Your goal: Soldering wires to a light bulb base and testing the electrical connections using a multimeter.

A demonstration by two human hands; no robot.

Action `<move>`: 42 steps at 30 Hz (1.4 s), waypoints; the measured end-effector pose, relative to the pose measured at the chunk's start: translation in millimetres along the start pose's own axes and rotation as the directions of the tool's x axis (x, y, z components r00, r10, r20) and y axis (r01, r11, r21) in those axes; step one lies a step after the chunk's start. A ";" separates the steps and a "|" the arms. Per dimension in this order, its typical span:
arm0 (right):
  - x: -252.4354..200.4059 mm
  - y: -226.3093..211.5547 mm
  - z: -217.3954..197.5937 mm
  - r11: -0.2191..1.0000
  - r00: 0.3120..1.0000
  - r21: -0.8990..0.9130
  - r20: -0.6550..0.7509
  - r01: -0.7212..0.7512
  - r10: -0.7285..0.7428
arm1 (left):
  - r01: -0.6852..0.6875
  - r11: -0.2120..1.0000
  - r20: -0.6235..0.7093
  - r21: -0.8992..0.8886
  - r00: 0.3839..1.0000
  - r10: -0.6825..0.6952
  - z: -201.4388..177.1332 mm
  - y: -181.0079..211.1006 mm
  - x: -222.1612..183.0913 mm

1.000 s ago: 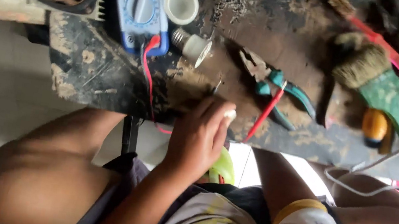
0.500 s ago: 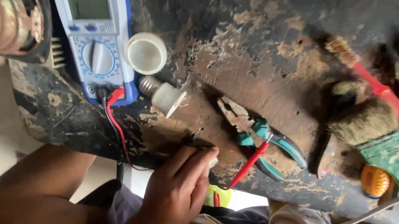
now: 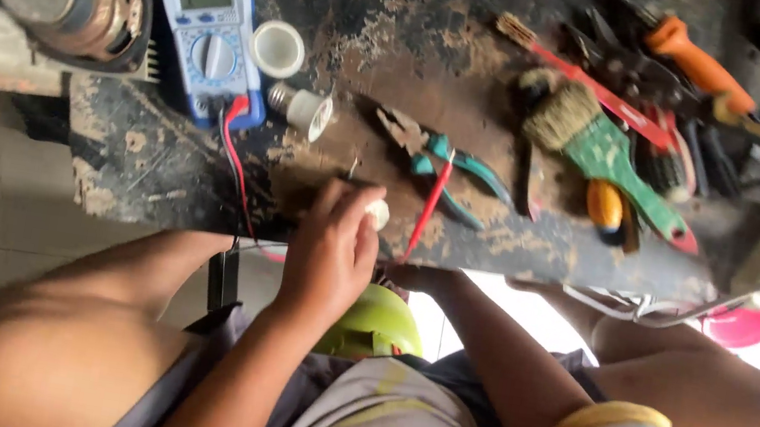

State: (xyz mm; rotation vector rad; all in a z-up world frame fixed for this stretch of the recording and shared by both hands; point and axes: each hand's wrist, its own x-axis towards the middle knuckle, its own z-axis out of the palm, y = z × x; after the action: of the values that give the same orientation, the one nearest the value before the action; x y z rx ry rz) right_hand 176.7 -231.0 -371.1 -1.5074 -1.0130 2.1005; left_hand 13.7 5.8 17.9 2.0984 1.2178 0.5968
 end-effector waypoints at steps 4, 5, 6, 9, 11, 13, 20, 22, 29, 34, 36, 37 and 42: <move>-73.7 -230.1 15.3 0.419 0.975 -0.890 -0.104 -0.179 0.198 | -0.045 0.999 -0.057 -0.024 0.997 0.044 4.2 -8.2 -4.6; -83.7 -218.9 16.6 0.429 0.980 -0.882 -0.174 -0.197 0.094 | -0.062 0.997 -0.074 -0.041 0.996 0.059 6.9 -11.8 -5.2; -93.4 -207.8 19.1 0.441 0.970 -0.872 -0.243 -0.215 -0.007 | -0.078 0.995 -0.089 -0.058 0.993 0.073 8.9 -16.0 -5.8; -160.5 -261.3 25.3 0.681 0.921 -0.732 -0.277 -0.017 -0.274 | -0.141 0.986 -0.130 -0.089 0.983 0.129 10.9 -20.8 -7.1; -194.0 -299.0 37.0 0.794 0.837 -0.589 -0.351 0.151 -0.419 | -0.165 0.982 -0.139 -0.093 0.979 0.151 10.4 -21.3 -7.4; -214.3 -322.7 43.6 0.835 0.727 -0.431 -0.442 0.342 -0.526 | -0.181 0.979 -0.152 -0.091 0.974 0.166 9.4 -21.7 -8.3; -219.2 -348.1 63.9 0.738 0.364 -0.417 -0.674 0.531 -0.643 | -0.247 0.966 -0.219 -0.070 0.949 0.227 14.1 -24.8 -10.1; -213.8 -376.4 70.5 0.724 0.322 -0.458 -0.679 0.516 -0.659 | -0.255 0.964 -0.226 -0.072 0.946 0.233 13.5 -25.0 -9.5; -154.8 -370.6 55.6 0.560 0.079 -0.626 -0.626 0.543 -0.776 | -0.248 0.960 -0.244 -0.126 0.946 0.212 13.0 -25.6 -8.1; -152.8 -375.1 59.9 0.529 0.102 -0.743 -0.539 0.410 -0.836 | -0.214 0.948 -0.132 -0.235 0.974 0.187 -0.2 -12.8 -7.4; -153.5 -376.1 58.6 0.509 0.111 -0.753 -0.513 0.418 -0.851 | -0.197 0.944 -0.120 -0.265 0.978 0.171 -1.1 -12.4 -6.2; -153.5 -375.1 57.8 0.509 0.110 -0.753 -0.514 0.417 -0.850 | -0.198 0.944 -0.118 -0.265 0.978 0.172 -1.0 -12.1 -5.6; -153.9 -370.8 55.7 0.642 0.197 -0.604 -0.637 0.472 -0.745 | -0.107 0.945 -0.064 -0.308 0.994 0.091 -4.6 -9.0 -3.2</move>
State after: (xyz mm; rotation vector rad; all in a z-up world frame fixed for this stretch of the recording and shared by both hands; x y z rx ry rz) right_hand 139.3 -99.5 10.4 -1.5554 -1.1910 0.4323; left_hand 3.8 7.7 14.5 1.8937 0.9746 0.8330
